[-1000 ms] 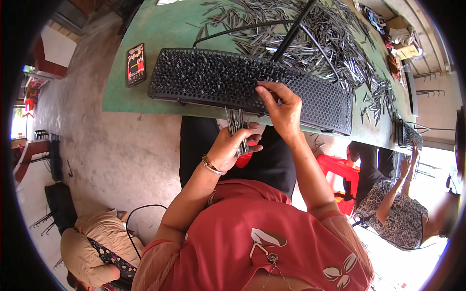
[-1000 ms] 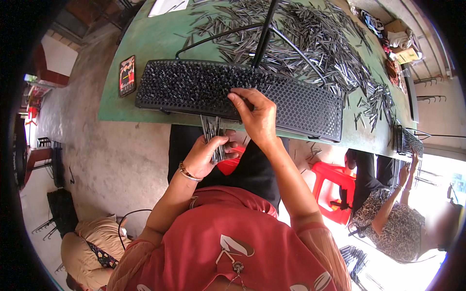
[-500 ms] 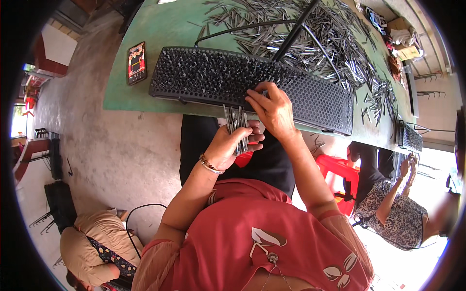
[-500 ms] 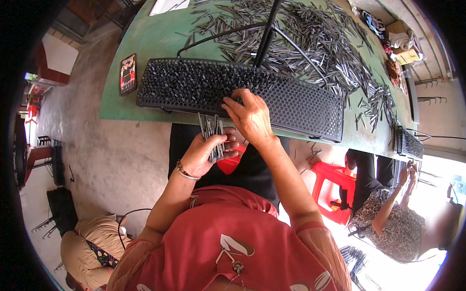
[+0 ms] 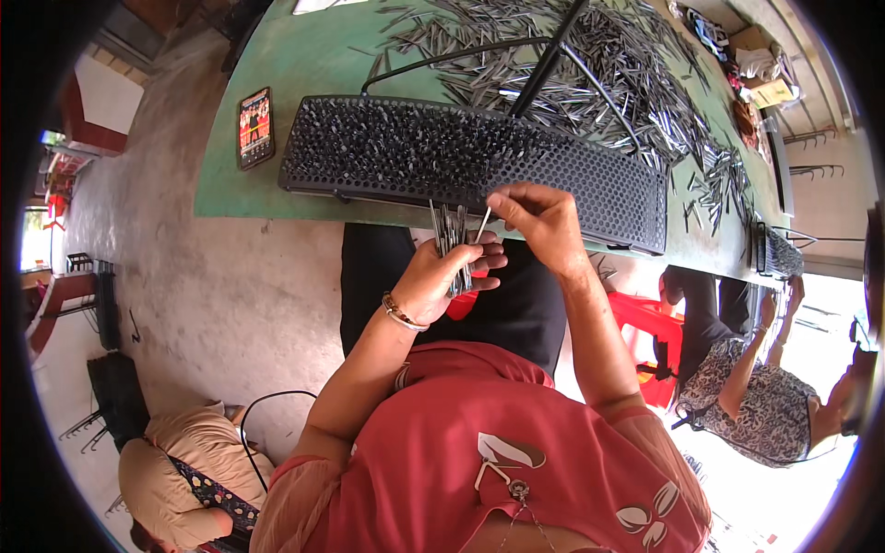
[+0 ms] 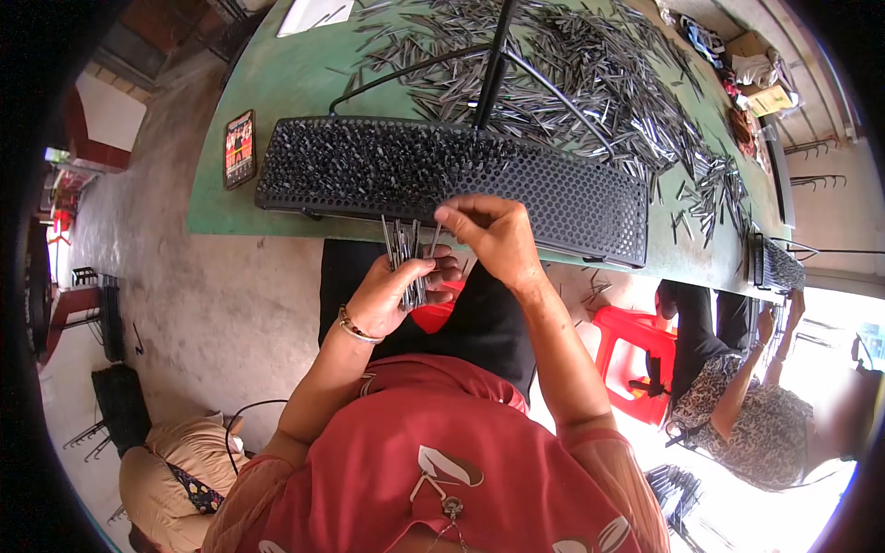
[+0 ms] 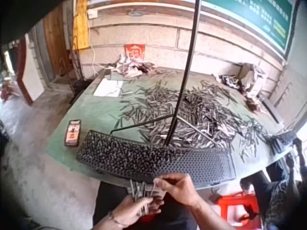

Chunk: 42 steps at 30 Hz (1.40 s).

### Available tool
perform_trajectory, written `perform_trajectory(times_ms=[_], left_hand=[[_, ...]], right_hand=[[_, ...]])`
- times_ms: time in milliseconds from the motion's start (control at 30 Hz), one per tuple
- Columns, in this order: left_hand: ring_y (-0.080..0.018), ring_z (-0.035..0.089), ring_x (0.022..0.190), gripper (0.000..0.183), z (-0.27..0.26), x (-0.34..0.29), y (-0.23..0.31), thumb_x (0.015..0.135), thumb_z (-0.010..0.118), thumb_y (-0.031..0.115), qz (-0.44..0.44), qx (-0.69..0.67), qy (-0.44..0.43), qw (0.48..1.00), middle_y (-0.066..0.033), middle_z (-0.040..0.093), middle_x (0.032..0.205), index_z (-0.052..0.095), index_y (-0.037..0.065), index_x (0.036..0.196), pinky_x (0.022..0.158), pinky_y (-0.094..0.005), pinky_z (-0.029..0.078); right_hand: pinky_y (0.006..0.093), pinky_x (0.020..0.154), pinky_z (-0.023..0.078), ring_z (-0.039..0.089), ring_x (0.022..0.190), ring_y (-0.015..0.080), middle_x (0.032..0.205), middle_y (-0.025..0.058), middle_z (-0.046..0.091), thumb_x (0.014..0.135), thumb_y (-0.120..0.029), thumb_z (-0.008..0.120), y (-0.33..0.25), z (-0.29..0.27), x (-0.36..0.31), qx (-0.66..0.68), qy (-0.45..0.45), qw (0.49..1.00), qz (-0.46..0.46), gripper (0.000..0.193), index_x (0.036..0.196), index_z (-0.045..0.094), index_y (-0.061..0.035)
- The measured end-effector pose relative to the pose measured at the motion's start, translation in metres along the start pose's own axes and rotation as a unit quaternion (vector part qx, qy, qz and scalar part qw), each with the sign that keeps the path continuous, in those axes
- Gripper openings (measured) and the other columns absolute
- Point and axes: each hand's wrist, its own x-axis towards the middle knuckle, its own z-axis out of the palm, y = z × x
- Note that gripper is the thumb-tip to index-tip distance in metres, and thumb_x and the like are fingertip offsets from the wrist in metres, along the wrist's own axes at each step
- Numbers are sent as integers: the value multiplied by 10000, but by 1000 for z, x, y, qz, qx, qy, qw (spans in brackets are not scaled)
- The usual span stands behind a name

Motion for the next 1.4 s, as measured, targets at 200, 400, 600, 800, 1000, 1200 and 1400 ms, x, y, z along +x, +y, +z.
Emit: perform_trajectory(times_ms=[200,400,600,800,1000,1200,1400], left_hand=[[-152,620,743,227,-4,2,-4,893,568,120,-13,31,20,999,-84,639,908,604,-8,1078,593,-261,509],[-47,462,584,208,-7,2,-5,898,604,157,-35,20,1,999,11,544,749,610,26,1060,470,-185,344],[-36,441,578,217,-2,-2,-1,896,609,164,-26,29,11,999,28,508,749,589,41,1074,466,-181,326],[-32,438,569,185,-1,-4,1,908,580,166,7,21,-6,1000,28,509,739,586,40,1043,462,-179,329],[-28,432,553,156,9,1,-2,910,572,165,14,76,-37,996,19,525,741,576,44,1008,453,-173,328],[-39,427,560,293,14,13,-13,910,544,130,-42,43,-59,996,-31,568,786,510,36,1186,457,-188,329],[-60,483,611,202,20,31,-19,912,531,126,-53,69,-44,995,-66,608,828,510,52,1099,484,-192,390]], right_hand=[[197,530,442,529,591,29,699,15,632,817,-108,713,5,13,13,-88,148,979,-106,164,929,680,7],[247,547,482,601,622,132,807,70,658,778,-79,722,23,17,18,-188,146,948,-210,152,912,683,-19],[280,551,483,601,678,174,858,71,586,734,-94,748,22,18,14,-261,128,932,-215,191,912,695,-49],[241,579,464,593,727,115,889,60,618,762,-122,745,2,4,3,-161,39,983,-72,234,967,688,-25],[234,673,511,623,770,85,850,54,675,854,-169,679,-4,-5,-11,99,-66,990,82,231,986,675,20],[181,526,406,508,604,29,761,3,643,852,-110,675,0,-21,0,36,119,991,47,158,953,679,11],[205,540,416,498,585,59,798,33,645,820,-69,687,14,-21,31,-165,221,944,-181,172,982,675,-15]])
